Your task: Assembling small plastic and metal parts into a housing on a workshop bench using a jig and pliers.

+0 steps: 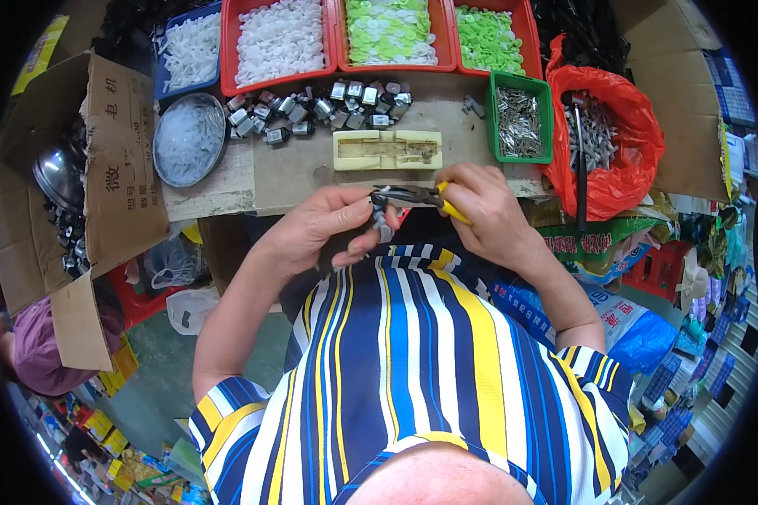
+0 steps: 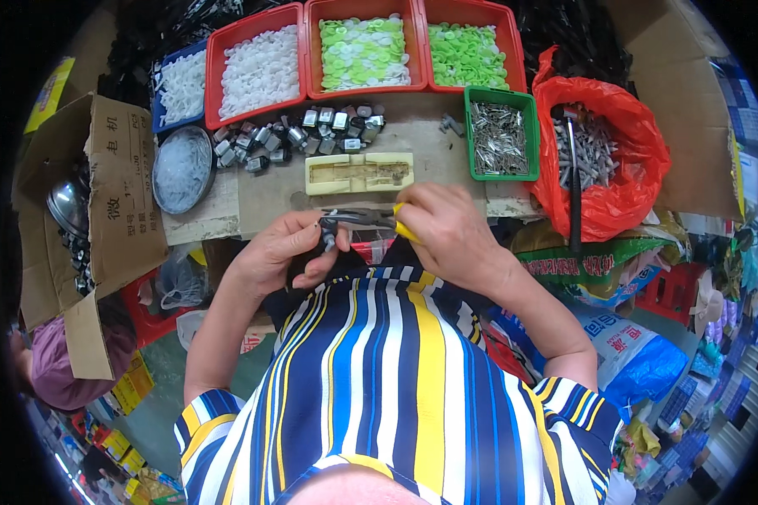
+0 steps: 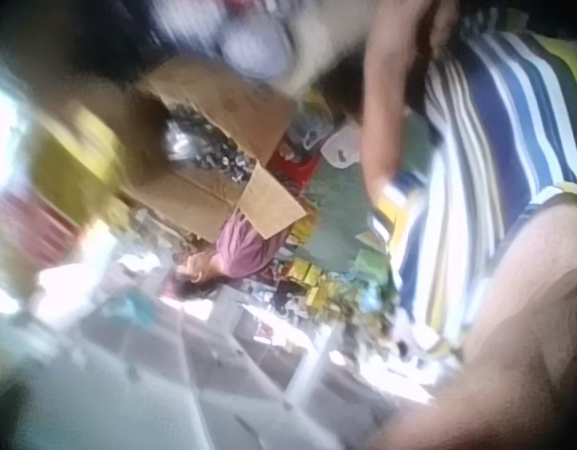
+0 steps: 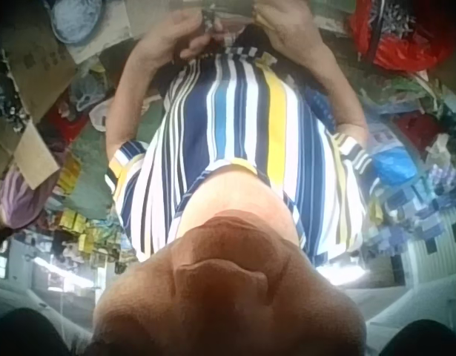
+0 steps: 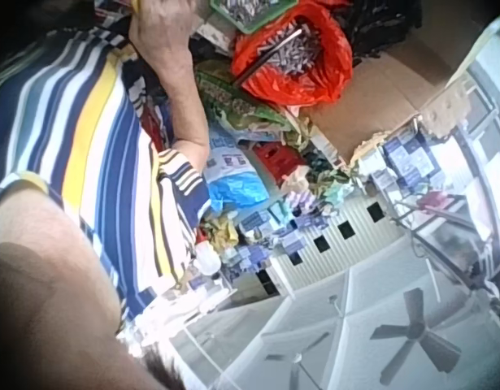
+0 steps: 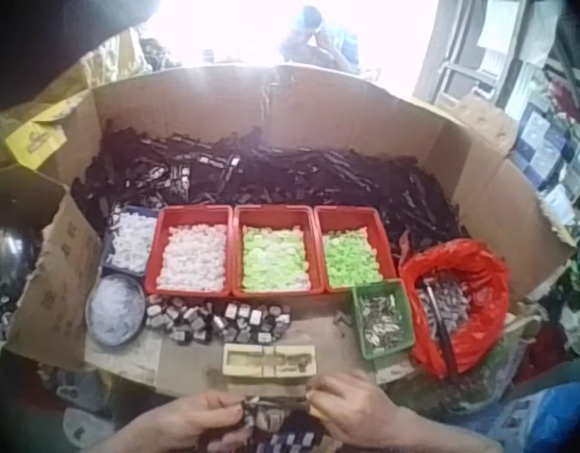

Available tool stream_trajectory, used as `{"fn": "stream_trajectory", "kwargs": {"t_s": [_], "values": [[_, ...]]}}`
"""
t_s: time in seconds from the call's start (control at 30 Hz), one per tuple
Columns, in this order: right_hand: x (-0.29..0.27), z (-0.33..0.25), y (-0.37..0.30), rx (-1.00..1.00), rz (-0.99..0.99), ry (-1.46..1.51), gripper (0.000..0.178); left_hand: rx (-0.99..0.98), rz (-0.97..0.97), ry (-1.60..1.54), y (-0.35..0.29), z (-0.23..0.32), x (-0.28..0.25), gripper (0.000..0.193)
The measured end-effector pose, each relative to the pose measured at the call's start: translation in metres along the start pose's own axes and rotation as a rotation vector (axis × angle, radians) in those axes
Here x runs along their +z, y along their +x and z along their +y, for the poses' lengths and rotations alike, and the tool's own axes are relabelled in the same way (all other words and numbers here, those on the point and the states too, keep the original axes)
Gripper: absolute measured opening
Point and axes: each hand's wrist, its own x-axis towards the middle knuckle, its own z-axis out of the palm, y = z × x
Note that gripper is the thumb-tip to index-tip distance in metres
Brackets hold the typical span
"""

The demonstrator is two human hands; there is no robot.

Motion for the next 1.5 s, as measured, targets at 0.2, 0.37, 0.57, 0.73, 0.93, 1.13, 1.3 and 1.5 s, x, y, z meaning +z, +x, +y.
{"fn": "stream_trajectory", "kwargs": {"t_s": [0.2, 0.37, 0.57, 0.73, 0.93, 1.13, 1.3, 1.5], "values": [[0.018, 0.046, 0.001, 0.286, 0.051, -0.151, 0.022, -0.336, 0.636, 1.154, -0.062, 0.002, -0.030, 0.029], [0.025, 0.050, 0.011, 0.358, 0.080, -0.418, 0.019, -0.132, 0.873, 1.756, -0.132, -0.043, -0.070, 0.024], [0.023, 0.048, 0.000, 0.326, 0.096, -0.369, 0.037, 0.156, 0.997, 1.587, -0.075, -0.008, -0.024, 0.018], [0.017, 0.063, -0.031, 0.254, 0.370, -0.373, 0.051, 0.693, 0.938, 1.830, -0.014, 0.014, -0.026, 0.016], [0.015, 0.098, -0.035, 0.308, 0.437, -0.445, 0.051, 0.904, 0.929, 1.961, 0.048, 0.052, -0.046, 0.024], [0.016, 0.102, -0.026, 0.315, 0.474, -0.459, 0.048, 0.889, 0.924, 2.037, 0.077, 0.075, -0.057, 0.021], [0.012, 0.105, -0.018, 0.331, 0.480, -0.448, 0.049, 0.884, 0.926, 2.035, 0.084, 0.082, -0.056, 0.018], [0.011, 0.108, -0.015, 0.338, 0.453, -0.430, 0.051, 0.855, 0.944, 2.051, 0.083, 0.088, -0.057, 0.019]]}}
